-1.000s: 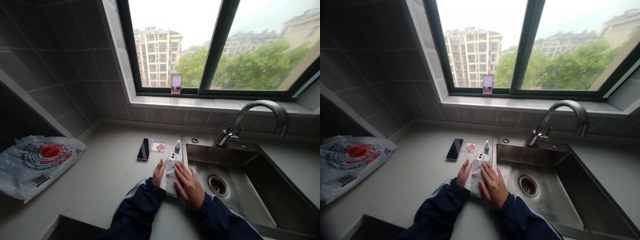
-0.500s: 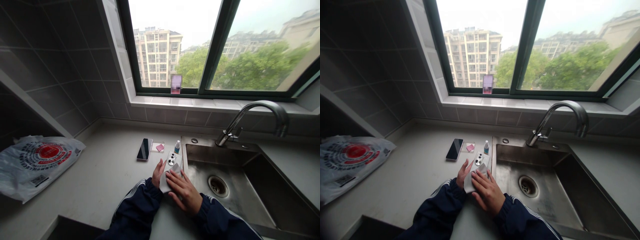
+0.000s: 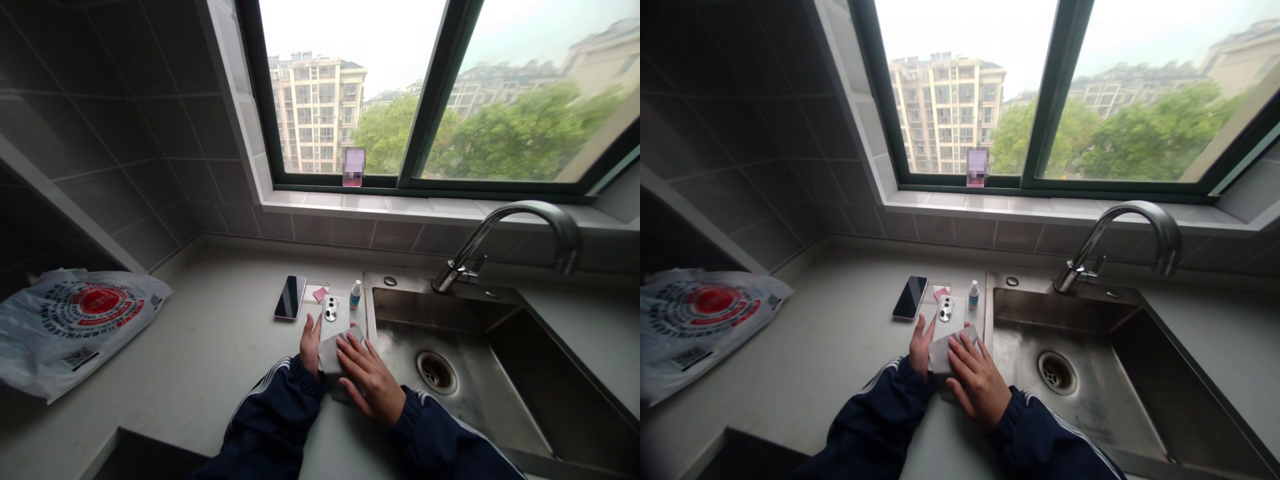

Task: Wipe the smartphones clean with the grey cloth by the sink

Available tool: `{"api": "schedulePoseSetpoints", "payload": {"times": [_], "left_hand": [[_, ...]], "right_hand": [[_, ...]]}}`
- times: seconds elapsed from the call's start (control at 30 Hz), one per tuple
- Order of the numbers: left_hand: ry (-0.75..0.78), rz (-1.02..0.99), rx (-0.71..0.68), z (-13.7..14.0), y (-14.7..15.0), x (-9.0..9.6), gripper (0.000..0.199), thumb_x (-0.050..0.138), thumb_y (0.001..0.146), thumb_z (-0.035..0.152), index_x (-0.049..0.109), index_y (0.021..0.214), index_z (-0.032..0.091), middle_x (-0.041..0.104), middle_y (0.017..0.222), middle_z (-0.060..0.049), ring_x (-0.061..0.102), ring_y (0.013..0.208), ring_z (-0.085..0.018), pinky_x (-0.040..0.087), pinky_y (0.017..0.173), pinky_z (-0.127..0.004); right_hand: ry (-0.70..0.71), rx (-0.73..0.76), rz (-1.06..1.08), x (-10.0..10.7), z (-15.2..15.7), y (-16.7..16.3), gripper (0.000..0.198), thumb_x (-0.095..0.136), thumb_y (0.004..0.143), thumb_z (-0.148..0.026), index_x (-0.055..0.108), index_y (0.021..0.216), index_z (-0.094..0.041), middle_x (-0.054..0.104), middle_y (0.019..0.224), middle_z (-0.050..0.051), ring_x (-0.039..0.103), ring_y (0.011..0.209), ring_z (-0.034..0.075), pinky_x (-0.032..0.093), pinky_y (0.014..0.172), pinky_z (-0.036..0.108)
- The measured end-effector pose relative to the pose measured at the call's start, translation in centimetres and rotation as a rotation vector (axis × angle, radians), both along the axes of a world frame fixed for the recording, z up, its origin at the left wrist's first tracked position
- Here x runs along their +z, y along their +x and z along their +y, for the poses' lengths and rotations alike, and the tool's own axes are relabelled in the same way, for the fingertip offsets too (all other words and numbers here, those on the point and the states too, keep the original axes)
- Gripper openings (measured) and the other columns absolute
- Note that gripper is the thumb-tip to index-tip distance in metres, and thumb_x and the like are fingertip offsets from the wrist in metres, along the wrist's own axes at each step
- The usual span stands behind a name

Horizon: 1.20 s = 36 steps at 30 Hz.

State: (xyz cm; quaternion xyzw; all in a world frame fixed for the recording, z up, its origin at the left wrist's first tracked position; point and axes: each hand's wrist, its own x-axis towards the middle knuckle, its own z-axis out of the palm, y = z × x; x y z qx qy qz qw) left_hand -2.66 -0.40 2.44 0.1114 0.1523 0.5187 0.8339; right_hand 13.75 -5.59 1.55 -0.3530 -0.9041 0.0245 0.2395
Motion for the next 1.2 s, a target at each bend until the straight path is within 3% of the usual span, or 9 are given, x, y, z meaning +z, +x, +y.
{"api": "schedulePoseSetpoints", "payload": {"times": [0.13,0.3,0.57,0.7,0.83,0.9,1.03,1.2], "left_hand": [[-0.013,0.012,-0.023,0.4,-0.9,-0.1,0.086,0.040,0.079,0.074,0.031,0.144,0.018,0.055,0.130,-0.021,0.059,0.107,-0.036,0.041,0.094,-0.054],[-0.023,0.019,-0.060,0.2,-0.7,0.2,0.086,0.029,0.081,0.077,0.028,0.146,0.021,0.054,0.132,-0.020,0.058,0.110,-0.036,0.040,0.096,-0.054],[-0.022,-0.017,-0.203,-0.5,0.3,-0.4,0.086,0.032,0.081,0.076,0.023,0.147,0.023,0.059,0.127,-0.018,0.061,0.110,-0.030,0.042,0.098,-0.049],[0.025,-0.037,-0.230,-0.9,0.9,-0.8,0.081,0.037,0.083,0.071,0.032,0.145,0.017,0.061,0.123,-0.018,0.059,0.114,-0.030,0.040,0.103,-0.047],[0.084,-0.026,-0.207,-1.1,1.2,-1.1,0.073,0.041,0.086,0.065,0.044,0.139,0.014,0.061,0.125,-0.018,0.053,0.122,-0.031,0.032,0.110,-0.046],[0.127,-0.031,-0.260,-1.0,1.2,-1.4,0.072,0.042,0.085,0.064,0.046,0.137,0.014,0.059,0.129,-0.017,0.048,0.128,-0.032,0.027,0.113,-0.046],[0.290,-0.032,-0.378,-0.8,0.9,-2.3,0.074,0.033,0.088,0.066,0.047,0.137,0.013,0.050,0.140,-0.015,0.028,0.141,-0.028,0.010,0.119,-0.043],[0.382,0.001,-0.368,-0.7,1.0,-2.6,0.067,0.036,0.089,0.061,0.046,0.139,0.017,0.041,0.148,-0.009,0.011,0.146,-0.023,-0.001,0.119,-0.036]], "right_hand": [[-0.016,0.086,-0.026,0.8,-0.6,-0.5,0.053,0.051,0.091,-0.022,0.041,0.142,-0.014,0.038,0.148,0.011,0.020,0.143,0.029,0.024,0.113,0.056],[-0.006,0.141,-0.060,0.7,-1.0,-1.1,0.051,0.050,0.093,-0.021,0.041,0.142,-0.013,0.037,0.150,0.009,0.021,0.143,0.028,0.023,0.114,0.055],[0.027,0.052,-0.043,0.1,-0.5,-0.9,0.053,0.044,0.096,-0.020,0.033,0.147,-0.010,0.031,0.152,0.012,0.018,0.143,0.030,0.026,0.113,0.055],[0.036,0.002,-0.051,0.2,-0.5,-0.8,0.056,0.044,0.096,-0.024,0.029,0.149,-0.009,0.027,0.153,0.013,0.017,0.144,0.032,0.024,0.112,0.057],[0.048,-0.058,-0.052,0.2,-0.5,-0.8,0.058,0.044,0.096,-0.026,0.026,0.150,-0.011,0.026,0.154,0.013,0.017,0.144,0.032,0.023,0.113,0.056],[0.055,-0.085,-0.051,0.1,-0.5,-0.8,0.059,0.044,0.097,-0.028,0.025,0.150,-0.011,0.025,0.154,0.013,0.016,0.144,0.033,0.023,0.113,0.056],[0.067,-0.147,-0.038,-0.3,-0.3,-0.7,0.062,0.045,0.097,-0.030,0.021,0.151,-0.012,0.024,0.155,0.012,0.014,0.144,0.034,0.021,0.112,0.058],[0.077,-0.240,-0.004,-0.6,0.1,-0.5,0.067,0.045,0.096,-0.031,0.015,0.153,-0.013,0.020,0.156,0.012,0.011,0.144,0.036,0.020,0.112,0.059]]}}
